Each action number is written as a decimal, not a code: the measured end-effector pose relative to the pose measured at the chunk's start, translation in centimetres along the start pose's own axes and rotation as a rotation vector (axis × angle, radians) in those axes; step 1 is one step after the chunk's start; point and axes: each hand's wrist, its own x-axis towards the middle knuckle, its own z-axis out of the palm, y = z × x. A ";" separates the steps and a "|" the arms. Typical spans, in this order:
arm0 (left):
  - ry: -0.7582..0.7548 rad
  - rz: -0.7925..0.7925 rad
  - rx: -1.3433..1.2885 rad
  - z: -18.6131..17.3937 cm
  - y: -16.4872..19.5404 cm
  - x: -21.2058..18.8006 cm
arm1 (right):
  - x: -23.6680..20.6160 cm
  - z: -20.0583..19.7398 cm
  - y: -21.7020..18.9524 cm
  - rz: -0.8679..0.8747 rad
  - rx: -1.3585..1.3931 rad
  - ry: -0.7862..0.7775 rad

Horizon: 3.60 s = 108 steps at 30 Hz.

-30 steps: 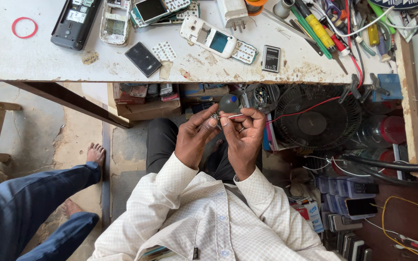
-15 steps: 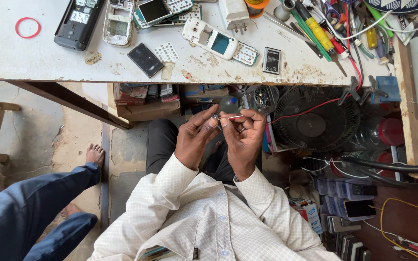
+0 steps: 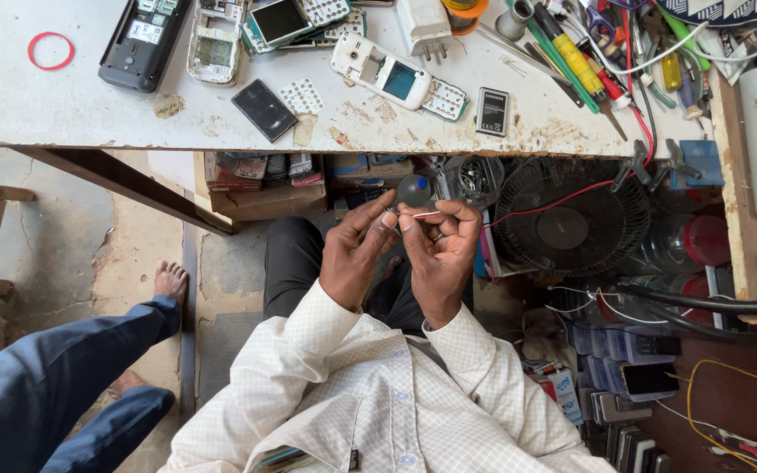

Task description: The person uses a small tool to work on a tiny component held in both hands, then picks up a black mobile phone, inserts a battery, and connects a charging cable to test the device.

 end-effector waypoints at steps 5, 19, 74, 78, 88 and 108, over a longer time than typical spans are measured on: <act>0.012 0.103 0.153 -0.1 0.1 -0.2 | -0.1 0.1 0.0 0.006 0.002 0.001; -0.017 0.436 0.449 0.0 -2.2 0.3 | -0.4 -1.6 2.3 0.072 0.105 0.093; -0.085 0.138 0.295 -2.4 -0.5 1.5 | -0.5 1.0 3.8 0.038 0.156 0.120; -0.089 0.154 0.323 -2.2 -0.5 1.3 | -0.8 0.9 3.5 0.060 0.139 0.132; -0.078 0.132 0.340 -2.3 -0.6 1.1 | -0.9 0.9 3.7 0.059 0.183 0.135; 0.024 0.327 0.392 -1.6 -0.1 1.7 | 0.6 1.6 3.2 0.045 0.222 0.112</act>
